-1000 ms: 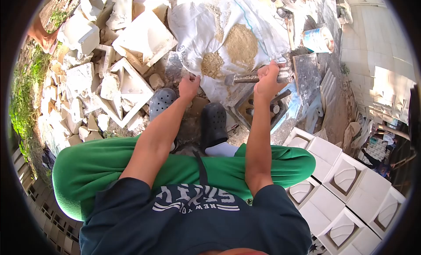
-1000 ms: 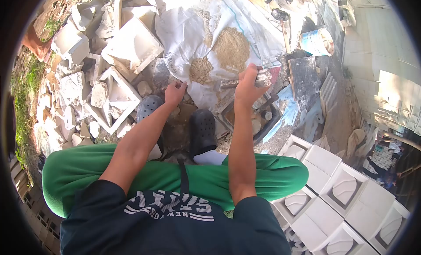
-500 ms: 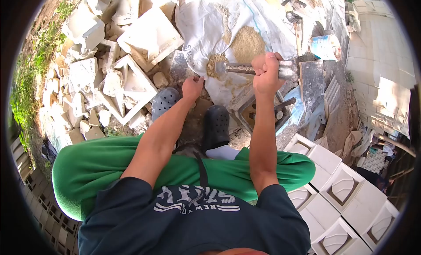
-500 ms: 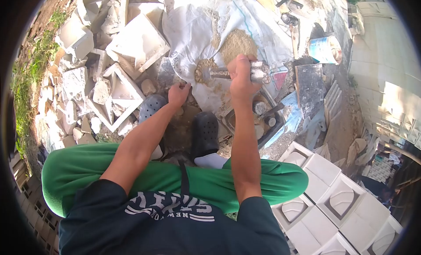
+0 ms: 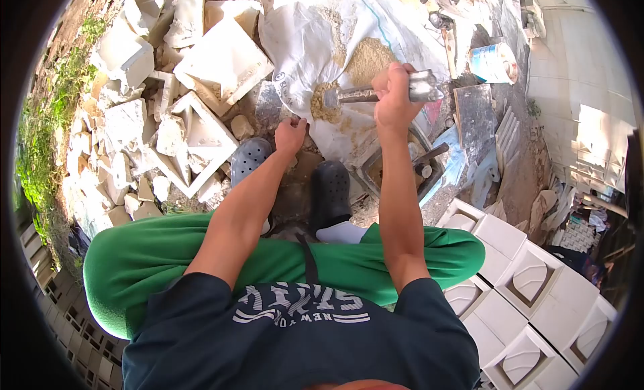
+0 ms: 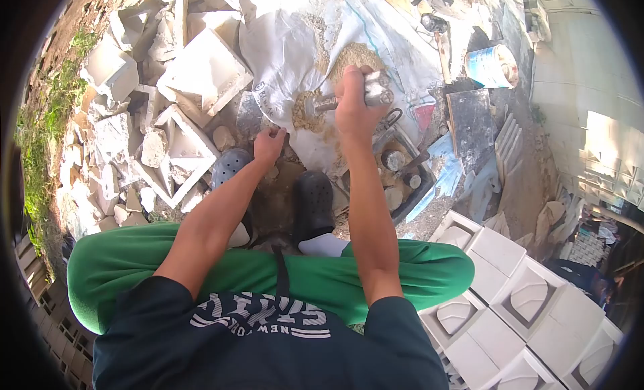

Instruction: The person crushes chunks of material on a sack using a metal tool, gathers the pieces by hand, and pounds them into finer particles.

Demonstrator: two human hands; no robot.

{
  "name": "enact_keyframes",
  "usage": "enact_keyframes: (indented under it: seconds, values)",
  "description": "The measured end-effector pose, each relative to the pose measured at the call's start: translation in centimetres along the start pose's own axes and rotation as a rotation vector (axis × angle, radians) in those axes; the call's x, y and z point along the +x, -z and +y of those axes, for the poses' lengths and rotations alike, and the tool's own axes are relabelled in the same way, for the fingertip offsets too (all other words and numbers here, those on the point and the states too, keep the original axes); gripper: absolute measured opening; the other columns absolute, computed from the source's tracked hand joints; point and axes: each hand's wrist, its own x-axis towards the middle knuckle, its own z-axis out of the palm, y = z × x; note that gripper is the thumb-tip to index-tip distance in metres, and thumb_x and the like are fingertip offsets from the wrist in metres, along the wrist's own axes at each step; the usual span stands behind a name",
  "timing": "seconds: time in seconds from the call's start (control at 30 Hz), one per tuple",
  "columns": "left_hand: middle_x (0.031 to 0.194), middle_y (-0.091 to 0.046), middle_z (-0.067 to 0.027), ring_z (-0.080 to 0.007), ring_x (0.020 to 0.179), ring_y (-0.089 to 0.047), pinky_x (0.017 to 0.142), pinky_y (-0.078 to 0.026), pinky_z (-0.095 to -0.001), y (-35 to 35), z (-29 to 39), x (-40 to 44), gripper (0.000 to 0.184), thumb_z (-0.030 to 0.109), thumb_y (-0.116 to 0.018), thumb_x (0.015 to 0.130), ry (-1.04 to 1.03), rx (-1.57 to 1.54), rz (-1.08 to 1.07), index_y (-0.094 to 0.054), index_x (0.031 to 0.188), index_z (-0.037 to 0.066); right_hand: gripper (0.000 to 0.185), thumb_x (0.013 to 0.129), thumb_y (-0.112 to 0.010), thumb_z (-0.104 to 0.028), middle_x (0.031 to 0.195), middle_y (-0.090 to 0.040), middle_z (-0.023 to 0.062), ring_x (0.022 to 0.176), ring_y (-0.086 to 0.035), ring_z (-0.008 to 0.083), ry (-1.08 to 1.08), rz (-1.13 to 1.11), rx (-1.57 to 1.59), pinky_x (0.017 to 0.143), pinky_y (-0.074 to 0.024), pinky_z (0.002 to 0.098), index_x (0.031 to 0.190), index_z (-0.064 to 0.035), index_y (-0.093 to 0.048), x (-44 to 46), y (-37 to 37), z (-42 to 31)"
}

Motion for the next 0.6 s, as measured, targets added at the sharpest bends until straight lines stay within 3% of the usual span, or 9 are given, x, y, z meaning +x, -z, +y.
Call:
enact_keyframes:
  seconds: [0.13,0.23,0.3,0.37,0.5,0.53,0.6]
  values:
    - [0.081,-0.067,-0.0132,-0.0266,0.078,-0.065,0.073,-0.049,-0.0371,0.5,0.4,-0.3,0.037,0.038,-0.065,0.078,0.038,-0.003,-0.02,-0.067,0.086,0.002,0.02,0.083,-0.052,-0.006,0.053,-0.046,-0.0015,0.046,-0.037,0.0069,0.115,-0.069,0.066,0.044,-0.0283,0.0249,0.064,-0.0066,-0.046,-1.6,-0.7,-4.7]
    - [0.08,-0.067,-0.0126,-0.0264,0.078,-0.065,0.073,-0.049,-0.0372,0.5,0.7,-0.4,0.036,0.038,-0.064,0.079,0.046,-0.011,-0.011,-0.067,0.086,0.002,0.02,0.083,-0.053,-0.005,0.053,-0.045,-0.0019,0.046,-0.038,0.0063,0.113,-0.043,-0.035,0.044,-0.0291,0.0242,0.064,-0.0063,-0.046,-2.0,0.3,-0.9]
    - [0.08,-0.067,-0.0124,-0.0262,0.078,-0.065,0.073,-0.049,-0.0371,0.4,0.9,-0.4,0.037,0.038,-0.064,0.079,0.002,0.004,-0.04,-0.067,0.086,0.002,0.019,0.083,-0.054,-0.005,0.054,-0.046,-0.0024,0.047,-0.04,0.0052,0.022,0.09,-0.012,0.043,-0.0302,0.0231,0.066,-0.0062,-0.047,-2.1,0.5,3.1]
    - [0.08,-0.067,-0.0126,-0.0264,0.078,-0.065,0.073,-0.049,-0.037,0.5,1.5,0.1,0.037,0.038,-0.064,0.079,0.004,0.013,-0.035,-0.067,0.086,0.001,0.017,0.084,-0.054,-0.005,0.055,-0.046,-0.0025,0.048,-0.041,0.0043,-0.003,-0.044,-0.049,0.043,-0.031,0.0223,0.068,-0.0061,-0.049,-1.2,0.8,4.4]
    - [0.081,-0.068,-0.0141,-0.0278,0.079,-0.065,0.074,-0.049,-0.0373,0.8,1.5,-0.5,0.039,0.038,-0.063,0.079,0.074,-0.047,-0.001,-0.067,0.087,0.001,0.018,0.083,-0.054,-0.005,0.055,-0.045,-0.0031,0.047,-0.039,0.0049,-0.008,-0.037,-0.006,0.044,-0.0295,0.0231,0.066,-0.0063,-0.048,-1.1,0.2,0.4]
    - [0.081,-0.068,-0.0141,-0.0278,0.079,-0.065,0.074,-0.049,-0.0373,0.7,1.0,-0.7,0.039,0.038,-0.063,0.079,0.089,-0.047,0.001,-0.067,0.087,0.001,0.03,0.083,-0.048,-0.005,0.049,-0.034,-0.0008,0.043,-0.029,0.0079,0.055,-0.101,-0.092,0.043,-0.0231,0.0265,0.058,-0.01,-0.033,-1.2,-0.2,-1.3]
    - [0.082,-0.068,-0.0149,-0.0288,0.08,-0.065,0.075,-0.049,-0.0378,0.6,0.7,-0.3,0.04,0.039,-0.063,0.079,0.036,-0.02,0.027,-0.067,0.087,0.0,0.03,0.084,-0.047,-0.005,0.049,-0.034,-0.0006,0.043,-0.029,0.008,0.071,-0.1,-0.107,0.043,-0.023,0.0265,0.058,-0.0103,-0.032,-1.8,-1.0,-3.8]
